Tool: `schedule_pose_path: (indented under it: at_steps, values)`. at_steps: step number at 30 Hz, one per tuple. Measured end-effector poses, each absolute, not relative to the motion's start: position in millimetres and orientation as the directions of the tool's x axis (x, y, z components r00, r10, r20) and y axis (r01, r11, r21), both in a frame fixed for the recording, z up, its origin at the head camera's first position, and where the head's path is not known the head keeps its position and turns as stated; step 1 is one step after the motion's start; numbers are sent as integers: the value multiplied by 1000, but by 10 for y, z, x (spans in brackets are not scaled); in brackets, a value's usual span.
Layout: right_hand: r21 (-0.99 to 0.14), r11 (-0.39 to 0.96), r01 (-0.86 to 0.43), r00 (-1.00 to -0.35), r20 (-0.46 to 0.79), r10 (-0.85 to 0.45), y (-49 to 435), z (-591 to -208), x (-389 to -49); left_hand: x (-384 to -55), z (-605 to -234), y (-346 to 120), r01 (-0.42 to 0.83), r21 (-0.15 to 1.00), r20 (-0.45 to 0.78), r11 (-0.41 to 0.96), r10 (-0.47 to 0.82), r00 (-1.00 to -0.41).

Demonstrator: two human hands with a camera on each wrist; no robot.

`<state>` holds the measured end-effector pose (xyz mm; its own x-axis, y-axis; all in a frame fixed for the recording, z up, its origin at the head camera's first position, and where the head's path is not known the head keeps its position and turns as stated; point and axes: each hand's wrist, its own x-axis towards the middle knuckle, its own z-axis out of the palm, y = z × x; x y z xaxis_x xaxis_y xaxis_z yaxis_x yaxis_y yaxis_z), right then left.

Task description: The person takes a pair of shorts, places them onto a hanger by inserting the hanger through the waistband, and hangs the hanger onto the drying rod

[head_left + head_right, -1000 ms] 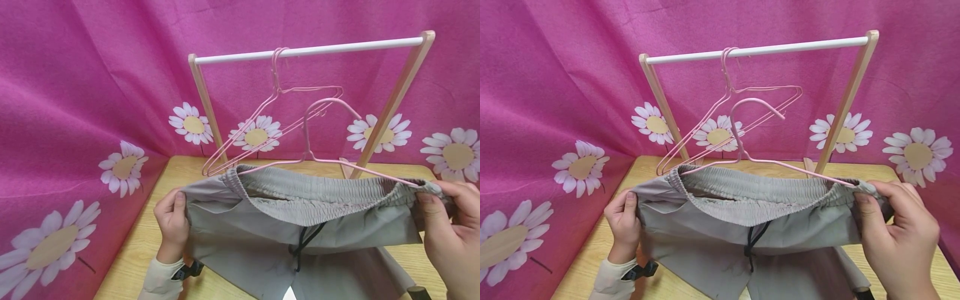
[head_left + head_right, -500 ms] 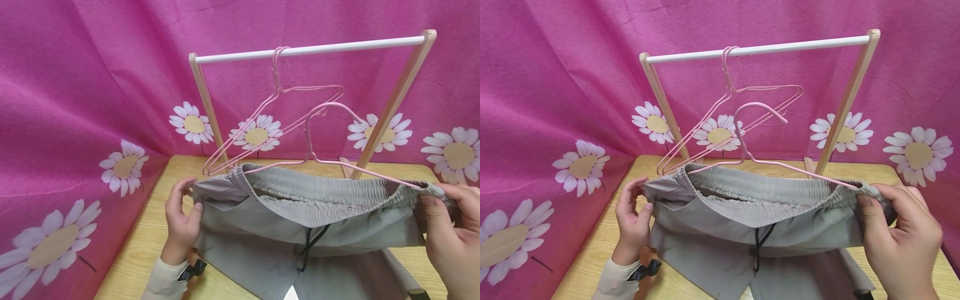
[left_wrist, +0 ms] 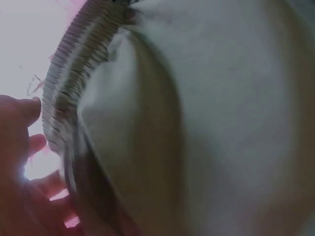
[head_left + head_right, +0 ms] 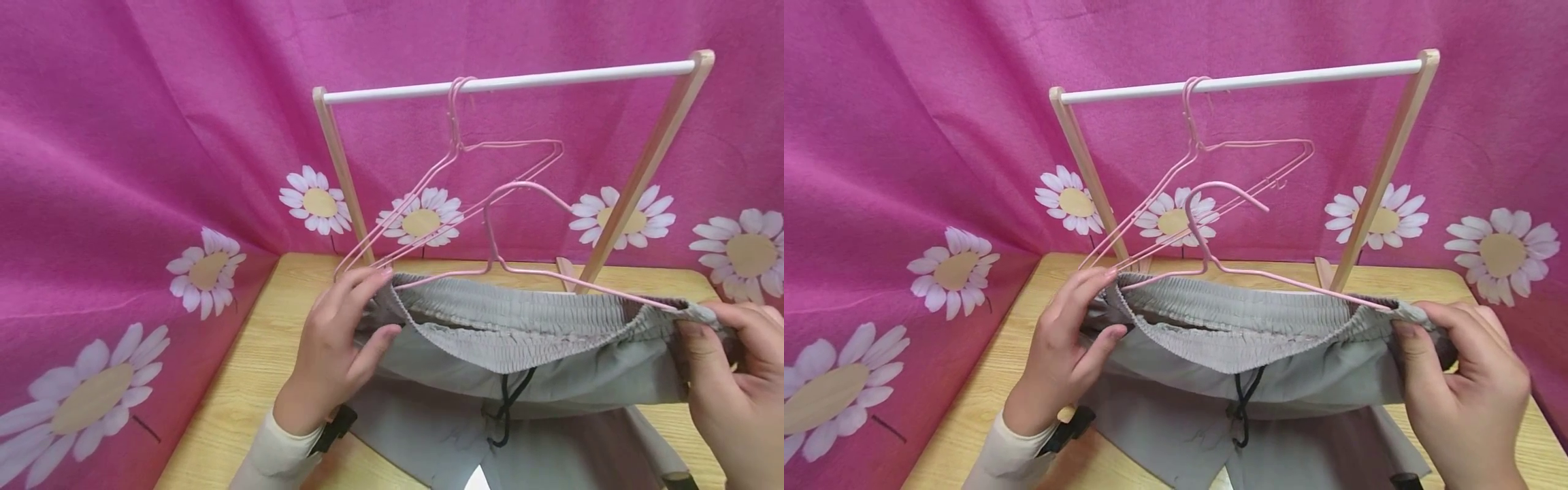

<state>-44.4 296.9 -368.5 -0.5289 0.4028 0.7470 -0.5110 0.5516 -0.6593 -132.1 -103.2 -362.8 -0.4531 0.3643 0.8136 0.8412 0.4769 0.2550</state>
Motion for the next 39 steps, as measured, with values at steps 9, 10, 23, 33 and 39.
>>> schedule_pose_path:
  at_steps: [9, 10, 23, 33, 39]
  values:
    - [-636, 590, -497, -552, 757, 351, 3002, -3689, -407, -1434, -3787, -1023, 845, 314, 834, 433, 301, -463]
    - [-637, 587, -500, -553, 756, 349, 3003, -3690, -408, -1440, -3796, -1028, 851, 320, 842, 416, 288, -457]
    - [-678, 562, -473, -582, 720, 378, 2998, -3691, -412, -1438, -3792, -1122, 854, 381, 897, 353, 83, -435]
    - [-709, 516, -481, -621, 691, 371, 2966, -3694, -409, -1432, -3821, -1188, 824, 499, 857, 267, -12, -515]
    - [-719, 498, -484, -644, 679, 354, 2968, -3706, -425, -1427, -3828, -1190, 828, 506, 856, 243, -25, -516]
